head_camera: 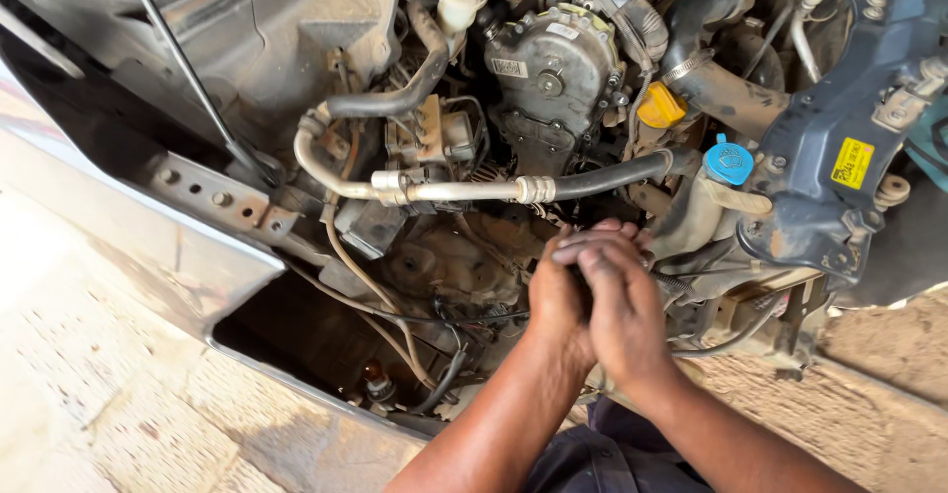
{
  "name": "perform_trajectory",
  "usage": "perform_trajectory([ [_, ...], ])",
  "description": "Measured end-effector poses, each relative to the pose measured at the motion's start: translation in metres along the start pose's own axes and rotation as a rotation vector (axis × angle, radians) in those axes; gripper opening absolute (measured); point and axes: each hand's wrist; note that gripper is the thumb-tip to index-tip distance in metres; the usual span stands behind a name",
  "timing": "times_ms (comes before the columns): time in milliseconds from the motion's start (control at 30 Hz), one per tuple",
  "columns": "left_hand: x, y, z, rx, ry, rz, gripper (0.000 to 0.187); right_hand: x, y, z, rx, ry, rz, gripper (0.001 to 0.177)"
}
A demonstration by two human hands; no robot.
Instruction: The person works on a car engine, handling small bolts and parts within the engine compartment while another person assists.
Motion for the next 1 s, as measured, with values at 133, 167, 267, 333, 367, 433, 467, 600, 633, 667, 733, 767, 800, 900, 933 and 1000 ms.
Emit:
perform_trajectory([
  [133, 0.007, 0.006, 0.005, 0.071, -0.008, -0.265, 0.037, 0.008, 0.000, -0.027, 0.286, -0.276, 0.053, 0.025],
  [167, 0.010, 0.006, 0.007, -0.013, 0.106, -0.052, 0.039, 0.010, 0.000, -0.025, 0.249, -0.320, 0.133, 0.021],
  [267, 0.021, 0.017, 0.020, -0.074, 0.273, 0.153, 0.039, 0.010, -0.001, 0.014, 0.058, -0.146, 0.264, 0.015],
  [333, 0.033, 0.035, 0.024, -0.043, 0.325, 0.146, 0.043, -0.005, 0.005, 0.064, -0.098, 0.071, 0.305, 0.013],
  [367, 0.045, 0.045, 0.024, -0.089, 0.283, 0.131, 0.042, -0.019, 0.012, 0.091, -0.160, 0.151, 0.258, 0.012],
  [433, 0.065, 0.075, 0.026, -0.227, 0.238, 0.130, 0.043, -0.047, 0.024, 0.139, -0.145, 0.252, 0.202, 0.013],
  [467, 0.071, 0.093, 0.028, -0.318, 0.235, 0.144, 0.044, -0.065, 0.031, 0.158, -0.066, 0.273, 0.194, 0.016],
  [600, 0.073, 0.158, 0.041, -0.657, 0.248, -0.116, 0.047, -0.141, 0.058, 0.189, -0.201, 0.253, 0.466, 0.021],
  [633, 0.069, 0.169, 0.046, -0.668, 0.241, -0.115, 0.047, -0.159, 0.059, 0.190, -0.205, 0.258, 0.477, 0.021],
  [667, 0.063, 0.178, 0.053, -0.724, 0.276, -0.157, 0.047, -0.178, 0.060, 0.189, -0.286, 0.394, 0.570, 0.019],
  [733, 0.055, 0.188, 0.065, -0.790, 0.300, -0.207, 0.047, -0.196, 0.066, 0.182, -0.372, 0.530, 0.678, 0.017],
  [767, 0.050, 0.190, 0.070, -0.792, 0.314, -0.203, 0.046, -0.202, 0.069, 0.177, -0.358, 0.407, 0.793, 0.014],
  [800, 0.046, 0.192, 0.077, -0.795, 0.329, -0.200, 0.044, -0.207, 0.074, 0.171, -0.340, 0.282, 0.904, 0.013],
  [900, 0.040, 0.184, 0.096, -0.755, 0.309, -0.161, 0.047, -0.217, 0.090, 0.153, -0.555, 0.299, 0.955, 0.011],
  [933, 0.039, 0.181, 0.101, -0.757, 0.295, -0.159, 0.047, -0.218, 0.093, 0.148, -0.547, 0.303, 0.965, 0.011],
  [1000, 0.037, 0.178, 0.108, -0.742, 0.282, -0.144, 0.046, -0.231, 0.095, 0.140, -0.673, 0.493, 1.043, 0.013],
])
Point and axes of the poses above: each hand's wrist, its own x-axis away from the middle knuckle, its own y-axis out of the palm, z = x × y, and after that the axes turned 13 degrees about x, right-handed
